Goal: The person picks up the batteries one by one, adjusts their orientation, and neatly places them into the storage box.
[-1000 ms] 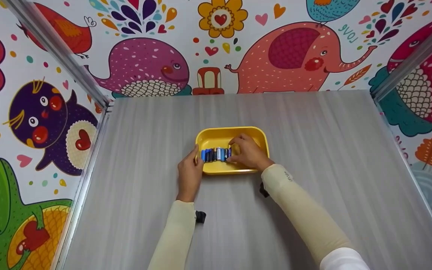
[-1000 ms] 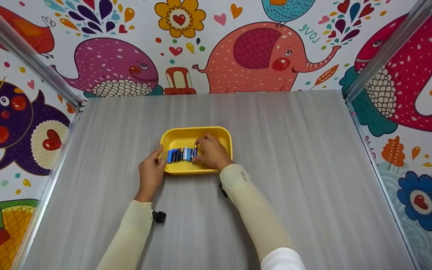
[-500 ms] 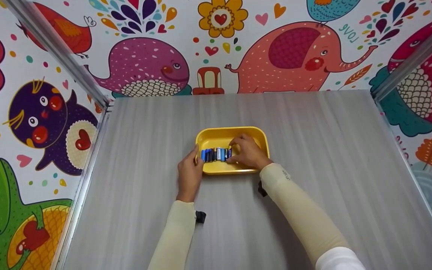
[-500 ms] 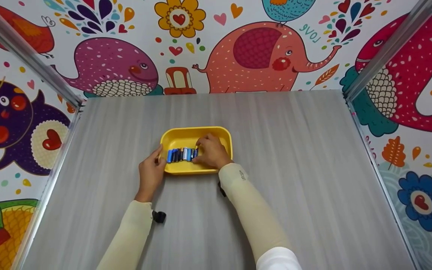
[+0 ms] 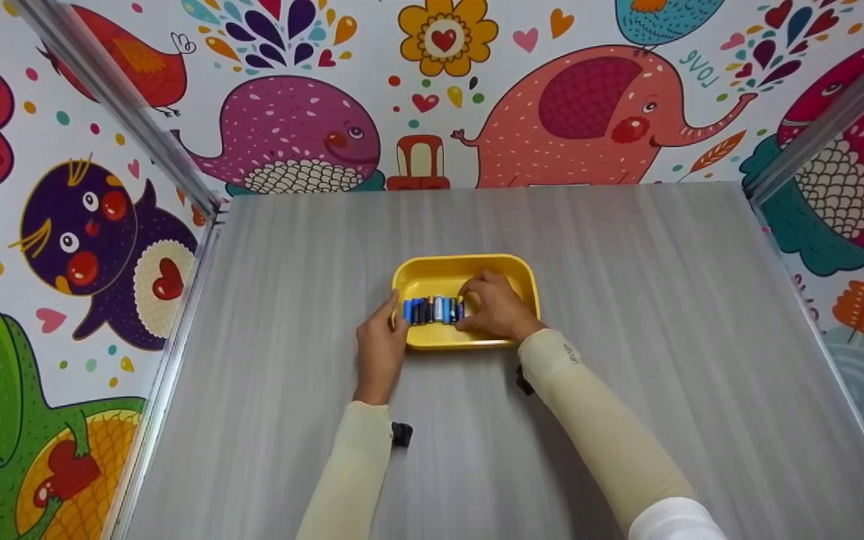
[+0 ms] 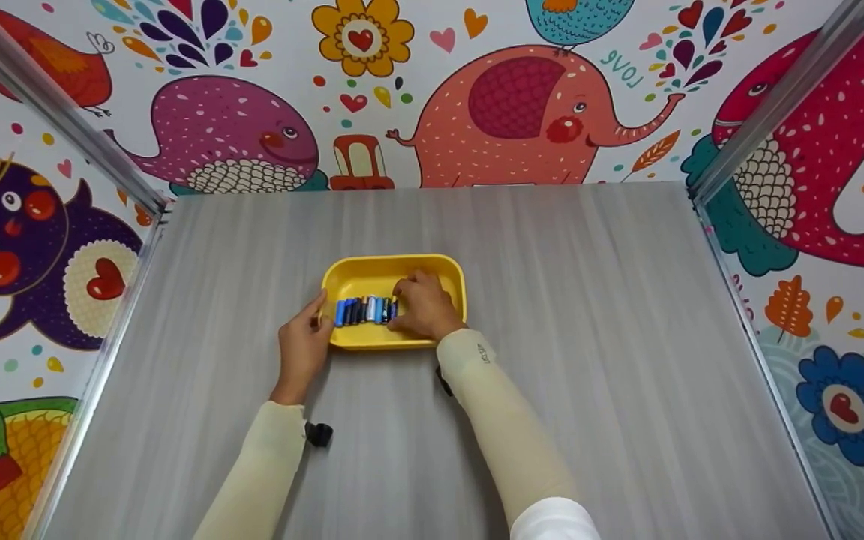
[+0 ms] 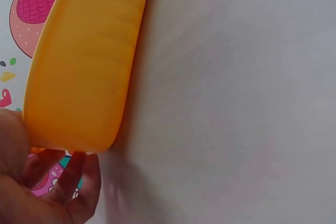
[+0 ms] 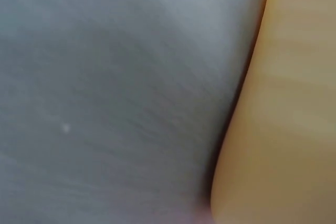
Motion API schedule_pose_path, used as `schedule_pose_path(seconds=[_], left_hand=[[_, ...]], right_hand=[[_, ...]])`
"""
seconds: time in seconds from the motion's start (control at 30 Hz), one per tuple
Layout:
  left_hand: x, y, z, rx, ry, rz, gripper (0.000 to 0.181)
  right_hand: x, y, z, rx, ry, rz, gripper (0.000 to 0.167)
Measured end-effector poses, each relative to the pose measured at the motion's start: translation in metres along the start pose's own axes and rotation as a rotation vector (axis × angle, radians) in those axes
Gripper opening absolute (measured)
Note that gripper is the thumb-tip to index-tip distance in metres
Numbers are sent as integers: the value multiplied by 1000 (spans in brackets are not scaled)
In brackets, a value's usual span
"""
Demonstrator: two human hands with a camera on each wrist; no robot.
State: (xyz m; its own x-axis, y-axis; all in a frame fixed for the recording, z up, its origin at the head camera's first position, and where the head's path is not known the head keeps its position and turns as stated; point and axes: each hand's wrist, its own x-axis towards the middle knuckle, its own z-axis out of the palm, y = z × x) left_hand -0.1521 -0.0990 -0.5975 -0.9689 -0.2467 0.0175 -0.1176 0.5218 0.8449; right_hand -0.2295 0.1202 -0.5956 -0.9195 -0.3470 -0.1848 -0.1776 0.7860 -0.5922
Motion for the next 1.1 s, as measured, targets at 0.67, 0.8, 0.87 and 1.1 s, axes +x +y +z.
schedule_pose_path(seconds=[0.67, 0.8, 0.87, 1.1], left_hand=[[2, 1, 0, 29, 16, 64, 51], [3, 0, -1, 40, 31, 101, 51], [3, 0, -1, 33, 30, 110, 52], [9, -1, -19, 5, 108, 166, 31]], right_hand=[[2, -3, -21, 76, -25, 9, 60], [-4, -1, -41, 228, 30, -6, 53], [-11, 1, -53, 300, 92, -21, 50], [-47, 32, -101, 293, 410, -142, 40]])
